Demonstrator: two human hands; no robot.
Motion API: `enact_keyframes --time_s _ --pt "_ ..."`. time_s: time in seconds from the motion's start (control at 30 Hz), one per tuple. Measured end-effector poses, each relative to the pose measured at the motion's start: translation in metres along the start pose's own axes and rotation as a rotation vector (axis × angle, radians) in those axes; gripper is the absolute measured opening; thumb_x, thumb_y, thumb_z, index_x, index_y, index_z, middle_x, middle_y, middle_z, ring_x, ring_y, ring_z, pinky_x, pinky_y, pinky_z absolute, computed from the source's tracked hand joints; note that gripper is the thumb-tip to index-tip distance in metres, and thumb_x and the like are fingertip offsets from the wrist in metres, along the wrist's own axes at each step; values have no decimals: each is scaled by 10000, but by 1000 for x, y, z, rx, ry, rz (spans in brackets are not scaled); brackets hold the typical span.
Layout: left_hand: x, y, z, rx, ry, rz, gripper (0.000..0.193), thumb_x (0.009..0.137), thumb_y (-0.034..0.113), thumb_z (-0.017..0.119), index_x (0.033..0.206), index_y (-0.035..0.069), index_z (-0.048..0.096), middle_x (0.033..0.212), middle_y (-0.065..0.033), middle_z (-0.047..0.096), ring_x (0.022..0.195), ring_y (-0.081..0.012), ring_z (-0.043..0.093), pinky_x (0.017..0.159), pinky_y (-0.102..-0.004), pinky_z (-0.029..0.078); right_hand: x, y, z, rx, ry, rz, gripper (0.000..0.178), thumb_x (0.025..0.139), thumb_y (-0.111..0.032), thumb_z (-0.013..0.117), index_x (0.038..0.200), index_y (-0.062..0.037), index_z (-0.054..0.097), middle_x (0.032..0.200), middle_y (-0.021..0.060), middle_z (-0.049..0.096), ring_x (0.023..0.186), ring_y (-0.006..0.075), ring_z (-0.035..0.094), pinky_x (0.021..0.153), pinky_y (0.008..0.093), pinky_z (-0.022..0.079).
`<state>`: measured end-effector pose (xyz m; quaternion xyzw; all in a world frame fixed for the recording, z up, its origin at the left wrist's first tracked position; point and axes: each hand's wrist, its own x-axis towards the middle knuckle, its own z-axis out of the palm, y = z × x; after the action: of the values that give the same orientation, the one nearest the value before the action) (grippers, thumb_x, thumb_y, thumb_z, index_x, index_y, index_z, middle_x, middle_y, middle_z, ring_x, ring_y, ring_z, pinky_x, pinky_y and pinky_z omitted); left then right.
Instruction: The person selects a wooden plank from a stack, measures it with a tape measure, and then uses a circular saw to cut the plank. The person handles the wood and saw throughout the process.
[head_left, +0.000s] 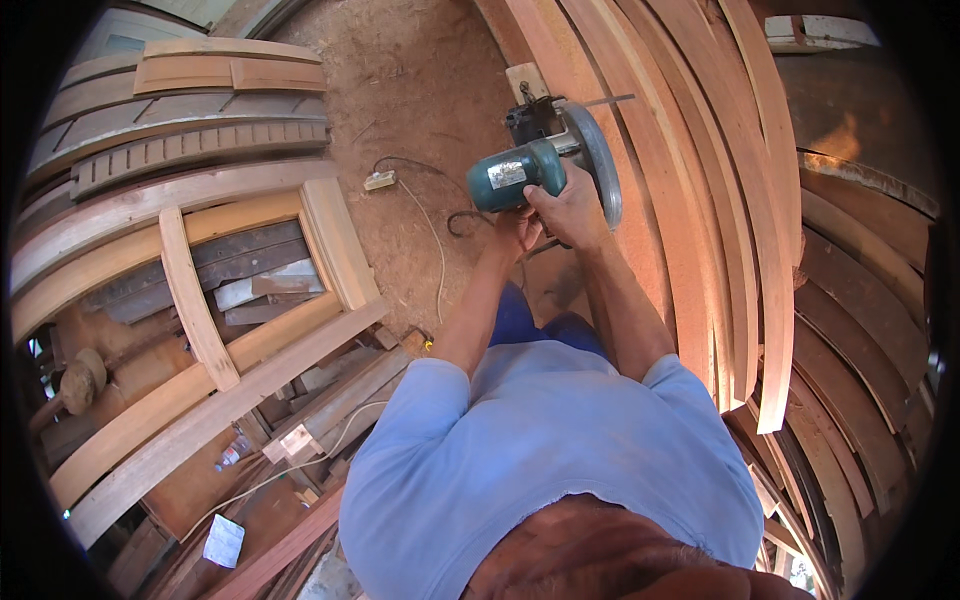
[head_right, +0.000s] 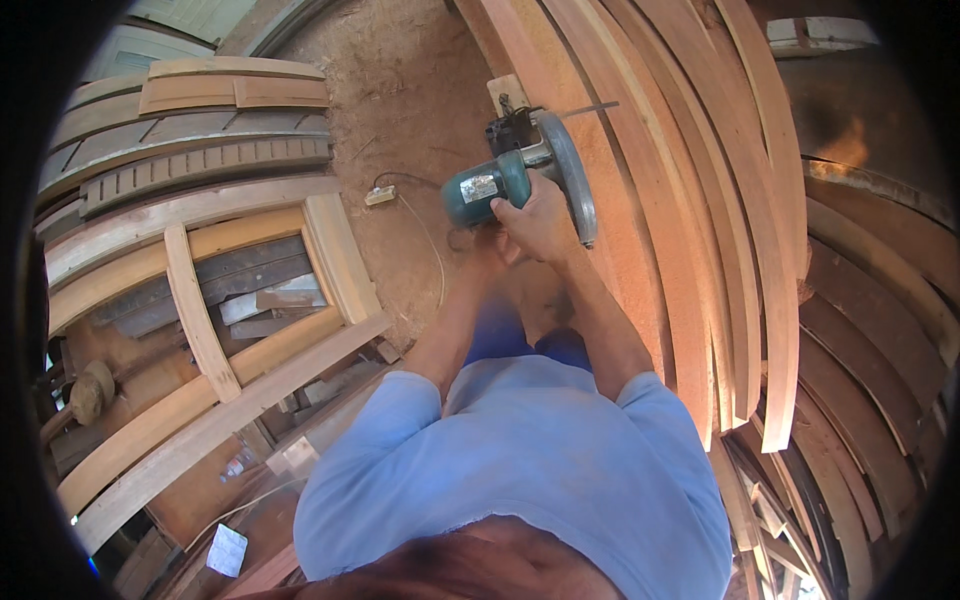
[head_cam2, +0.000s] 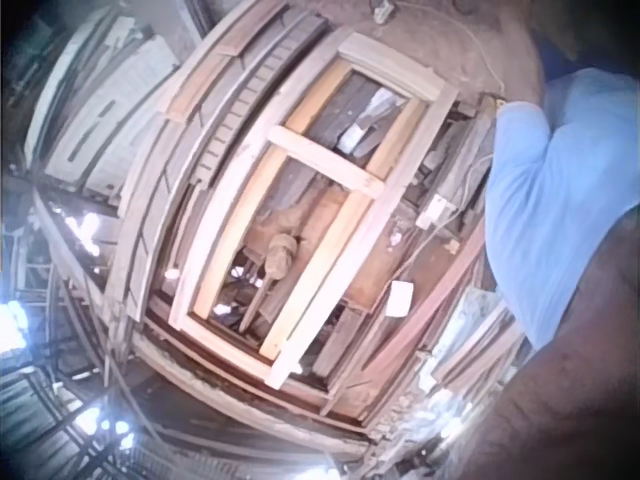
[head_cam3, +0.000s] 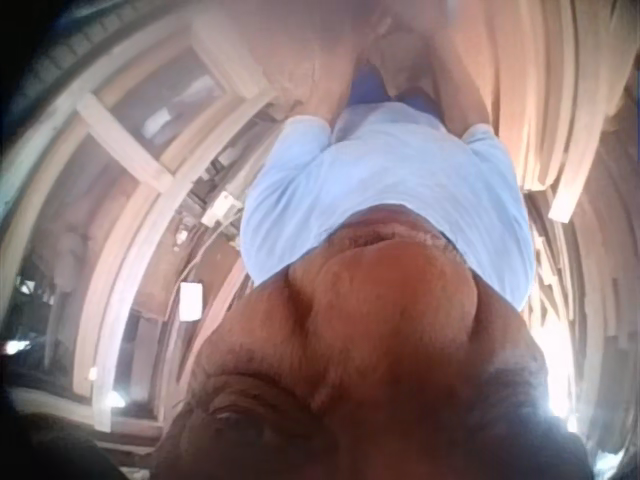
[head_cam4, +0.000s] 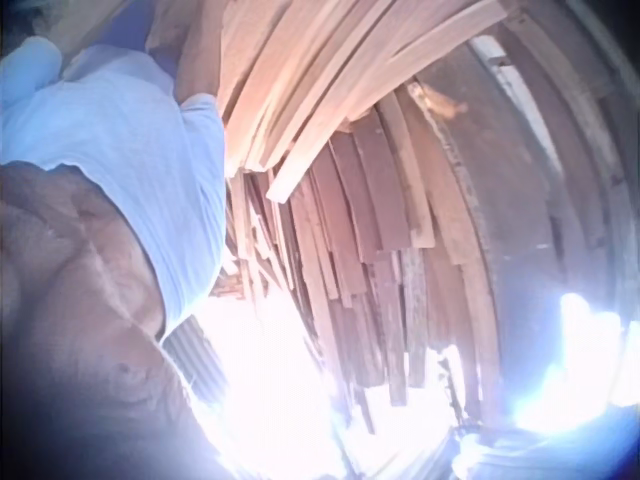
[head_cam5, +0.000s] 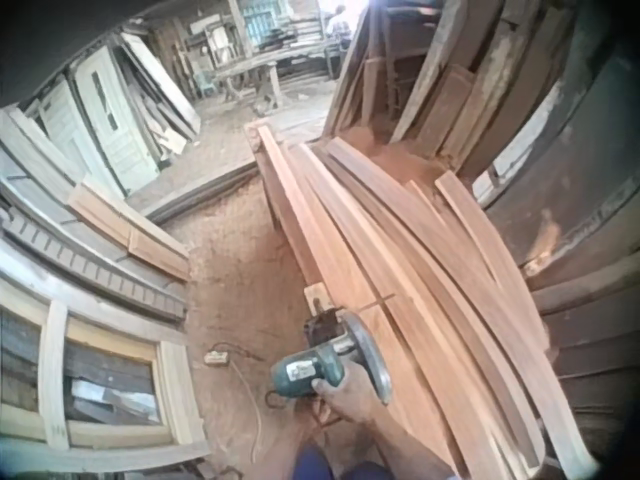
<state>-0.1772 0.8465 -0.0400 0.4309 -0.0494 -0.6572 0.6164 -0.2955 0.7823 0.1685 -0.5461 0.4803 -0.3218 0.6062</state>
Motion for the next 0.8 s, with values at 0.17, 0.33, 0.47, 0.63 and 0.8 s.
enact_keyframes --time_s 0.17,0.33,0.47,0.63,0.8 --pt "4 15 -4 65 -107 -22 226 940 142 772 1117 82 645 883 -14 639 538 -121 549 384 -268 359 11 4 -1 -29 4 -29 318 860 -37 700 1171 20 664 993 69 714 900 143 656 833 314 538" --pt "10 22 -11 943 -263 562 167 972 112 717 1125 108 648 872 0 630 632 -103 575 444 -264 391 20 -12 -4 6 -19 102 321 862 -45 692 1174 24 660 998 62 709 915 128 645 839 312 535" --pt "26 15 -16 632 -169 260 181 988 107 692 1163 112 642 901 2 636 763 -100 595 544 -270 447 27 -12 -1 38 -19 67 331 875 -70 692 1188 30 651 1018 57 701 926 117 633 845 311 532" --pt "35 21 -1 277 -91 87 216 991 110 697 1196 82 635 944 -13 656 757 -101 595 528 -278 422 36 -16 1 192 -34 86 320 884 -57 694 1186 34 645 1022 55 698 930 119 639 844 312 538" --pt "36 43 1 29 -81 -78 226 983 103 713 1179 27 629 948 -39 671 692 -116 608 475 -282 404 48 -21 1 132 -39 106 308 884 -36 688 1181 34 647 1007 46 697 909 112 633 821 301 540"
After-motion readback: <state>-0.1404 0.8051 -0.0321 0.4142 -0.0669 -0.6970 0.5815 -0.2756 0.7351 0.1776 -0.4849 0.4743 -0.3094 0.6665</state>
